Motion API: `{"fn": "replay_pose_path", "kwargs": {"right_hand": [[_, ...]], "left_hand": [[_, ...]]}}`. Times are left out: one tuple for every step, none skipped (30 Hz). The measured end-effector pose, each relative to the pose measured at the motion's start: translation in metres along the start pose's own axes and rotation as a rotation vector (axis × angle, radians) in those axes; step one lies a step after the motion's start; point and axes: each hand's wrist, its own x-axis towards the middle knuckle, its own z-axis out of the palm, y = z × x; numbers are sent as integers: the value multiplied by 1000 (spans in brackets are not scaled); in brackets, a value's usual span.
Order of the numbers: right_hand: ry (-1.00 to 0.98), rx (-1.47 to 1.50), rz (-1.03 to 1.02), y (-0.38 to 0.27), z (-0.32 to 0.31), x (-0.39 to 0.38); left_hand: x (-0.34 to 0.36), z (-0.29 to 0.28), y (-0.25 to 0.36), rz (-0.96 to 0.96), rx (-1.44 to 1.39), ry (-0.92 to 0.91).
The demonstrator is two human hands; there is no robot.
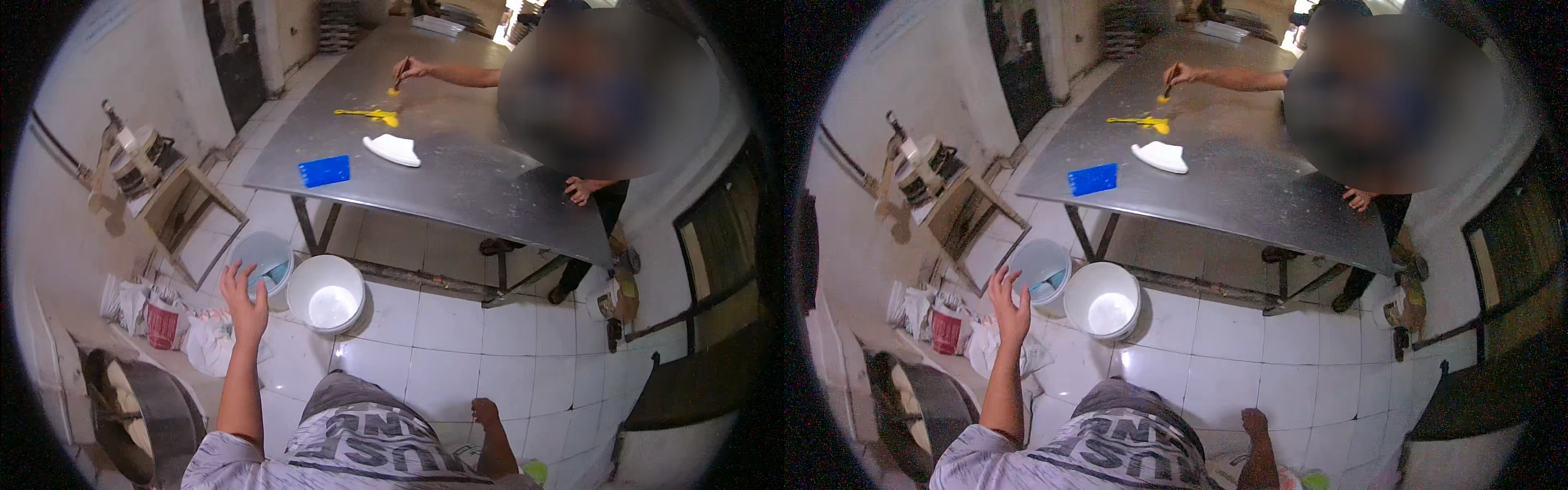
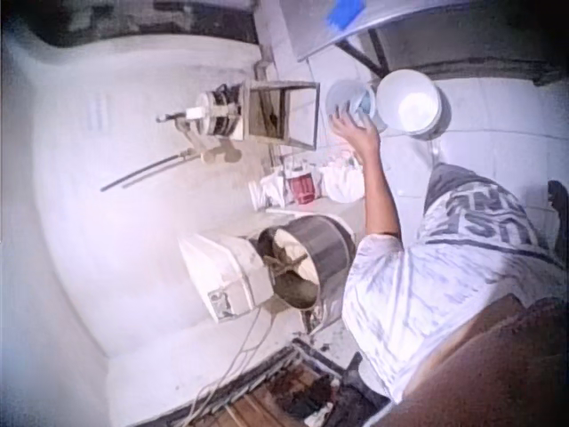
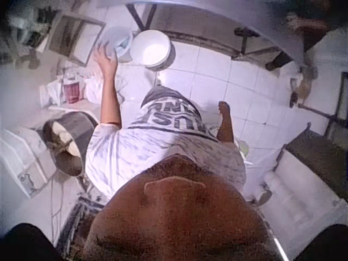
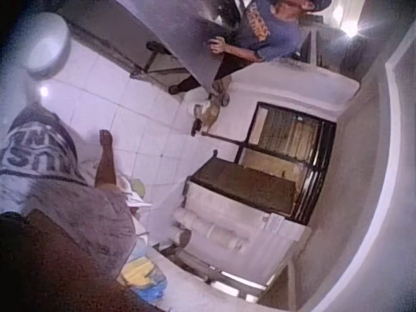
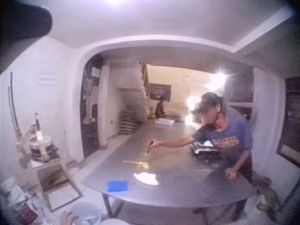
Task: The person scrapes dough from the sides of an industrial mixer using a blue scraper, adds yellow dough from a bowl into the mixer, and cleans a metal table.
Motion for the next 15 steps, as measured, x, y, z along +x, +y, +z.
{"fn": "replay_pose_path", "kwargs": {"right_hand": [[10, 65, 50, 19, -3, -4], [-16, 277, 217, 19, 9, -9], [-25, 484, 388, 23, 12, -16], [-49, 539, 465, 14, 13, -18], [-70, 540, 500, 5, 14, -21], [-86, 548, 532, 0, 15, -26], [-93, 559, 553, -7, 13, -28], [-92, 573, 575, -11, 13, -31], [-78, 594, 634, -14, 12, -36], [-45, 613, 681, -21, 8, -35], [-18, 634, 716, -29, 4, -31], [8, 654, 743, -37, -1, -25], [48, 671, 760, -47, -8, -19], [82, 689, 780, -57, -14, -12], [123, 706, 784, -68, -20, -3]], "left_hand": [[10, 17, 8, 28, -20, -10], [17, 29, 9, 52, -12, -13], [27, 44, 15, 75, -23, -20], [40, 54, 20, 108, -9, -26], [56, 66, 26, 139, 2, -32], [73, 79, 33, 173, 10, -44], [92, 96, 40, 214, -24, -75], [109, 115, 50, 261, -58, -109], [126, 134, 59, 308, -92, -142], [143, 157, 69, 356, -114, -167], [163, 176, 79, 401, -130, -186], [181, 198, 86, 468, -121, -208], [199, 221, 98, 537, -121, -233], [214, 237, 114, 584, -111, -237], [229, 252, 129, 630, -99, -241]]}}
